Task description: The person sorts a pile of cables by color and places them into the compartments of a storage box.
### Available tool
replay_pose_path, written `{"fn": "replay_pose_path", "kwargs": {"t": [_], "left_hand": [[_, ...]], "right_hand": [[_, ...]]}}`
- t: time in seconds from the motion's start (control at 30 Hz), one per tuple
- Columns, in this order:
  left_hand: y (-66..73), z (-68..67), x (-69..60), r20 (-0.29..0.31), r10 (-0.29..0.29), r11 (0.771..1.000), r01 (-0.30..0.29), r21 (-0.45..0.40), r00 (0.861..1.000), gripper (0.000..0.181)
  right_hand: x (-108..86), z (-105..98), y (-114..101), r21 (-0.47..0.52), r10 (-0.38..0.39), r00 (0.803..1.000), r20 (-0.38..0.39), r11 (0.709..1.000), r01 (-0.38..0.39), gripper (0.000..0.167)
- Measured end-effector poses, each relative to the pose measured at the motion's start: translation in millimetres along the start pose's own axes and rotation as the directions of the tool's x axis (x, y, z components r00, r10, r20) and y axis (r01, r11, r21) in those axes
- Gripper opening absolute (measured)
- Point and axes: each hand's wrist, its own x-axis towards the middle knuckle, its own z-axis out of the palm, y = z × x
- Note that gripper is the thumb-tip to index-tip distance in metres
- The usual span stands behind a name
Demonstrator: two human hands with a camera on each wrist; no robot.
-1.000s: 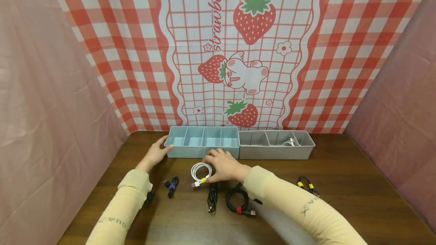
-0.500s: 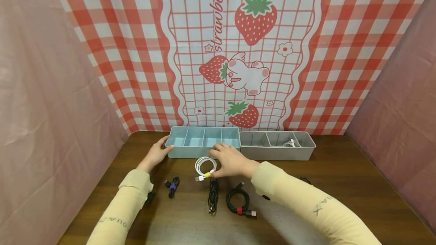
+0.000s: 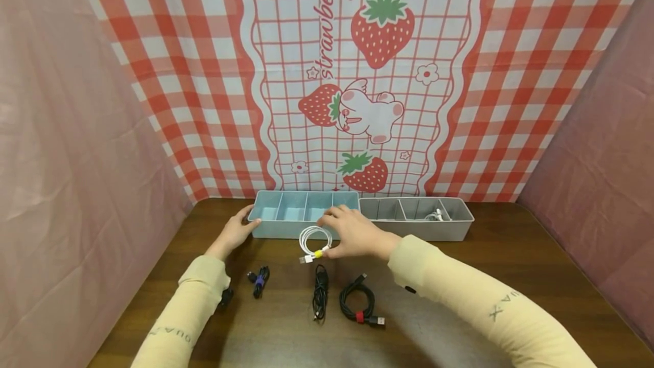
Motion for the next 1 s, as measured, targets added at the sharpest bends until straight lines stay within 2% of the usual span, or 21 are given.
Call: {"fn": "replay_pose_path", "kwargs": {"t": [0.27,0.67,1.0], "left_hand": [[-1.2,-0.1,0.5,-0.001,-0.007,1.0,0.007,-0.002,1.0,0.059],[-2.0,0.3,1.9,-0.005,-0.005,1.0,0.005,-0.007,1.0,0.059],[-3.3,0.5,2.1,0.002,-0.014,1.0,0.014,-0.02,1.0,0.059]], "right_hand": [[-5.6,-13.3,11.2,-0.03,0.003,1.0,-0.014,1.0,-0.004,0.058],[-9.4,-37.8,25.8,-0.039,0.047,0.998,-0.038,0.998,-0.048,0.058],[-14.2,-54.3,39.9,-0.077,0.04,0.993,-0.114,0.996,-0.049,0.059]]}}
